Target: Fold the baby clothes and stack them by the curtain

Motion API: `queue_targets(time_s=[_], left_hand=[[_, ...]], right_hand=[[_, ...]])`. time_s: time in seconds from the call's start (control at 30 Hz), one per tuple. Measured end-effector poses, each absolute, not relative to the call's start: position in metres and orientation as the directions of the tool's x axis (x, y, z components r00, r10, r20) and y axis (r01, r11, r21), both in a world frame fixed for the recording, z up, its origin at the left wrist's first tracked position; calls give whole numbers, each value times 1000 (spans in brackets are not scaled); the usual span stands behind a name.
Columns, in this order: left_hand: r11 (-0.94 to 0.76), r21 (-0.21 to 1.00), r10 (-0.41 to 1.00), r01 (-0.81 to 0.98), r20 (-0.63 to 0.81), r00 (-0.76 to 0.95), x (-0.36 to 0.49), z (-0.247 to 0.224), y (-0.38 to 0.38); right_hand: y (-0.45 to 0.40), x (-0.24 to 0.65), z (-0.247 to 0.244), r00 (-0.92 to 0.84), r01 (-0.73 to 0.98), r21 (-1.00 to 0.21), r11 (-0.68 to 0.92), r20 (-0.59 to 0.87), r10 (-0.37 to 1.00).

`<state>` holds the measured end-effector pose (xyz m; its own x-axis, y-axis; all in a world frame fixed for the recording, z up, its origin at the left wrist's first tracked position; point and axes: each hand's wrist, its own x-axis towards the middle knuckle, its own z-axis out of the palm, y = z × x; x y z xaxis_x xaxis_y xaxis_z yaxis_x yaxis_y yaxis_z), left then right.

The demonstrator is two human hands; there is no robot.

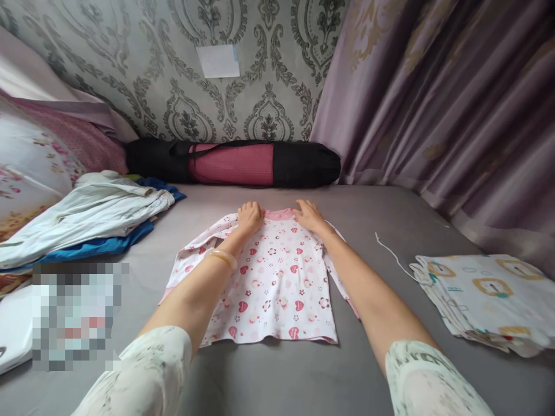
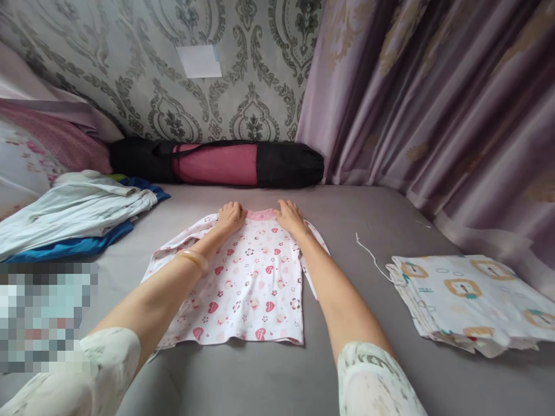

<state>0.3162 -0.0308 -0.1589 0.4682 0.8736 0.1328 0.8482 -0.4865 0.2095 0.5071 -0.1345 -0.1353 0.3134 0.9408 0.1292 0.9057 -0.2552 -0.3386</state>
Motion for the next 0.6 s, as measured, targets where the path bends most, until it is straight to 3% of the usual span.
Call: queue_targets(time_s=[0.13,0.23,0.37,0.47,0.6], left_hand=[[-557,206,827,805,221,516,317,-149,-35],[-656,233,751,718,296,590,329,-139,-50],[-824,300,554,480,254,793,361,-136,-79],[-876,361,420,319,246,874,387,-144,-97],[-861,433,421,267,312,852,411,-162,-112]], right_hand=[[-188,546,-112,472,805,-465,-368,126,873],[-246,568,-104,521,745,-457,-486,-56,852],[-305,575,-110,533,613,-461,-642,-358,766],[-326,570,-120,491,622,-446,-643,-417,764],[-334,563,-125,393,679,-478,-557,-404,826]])
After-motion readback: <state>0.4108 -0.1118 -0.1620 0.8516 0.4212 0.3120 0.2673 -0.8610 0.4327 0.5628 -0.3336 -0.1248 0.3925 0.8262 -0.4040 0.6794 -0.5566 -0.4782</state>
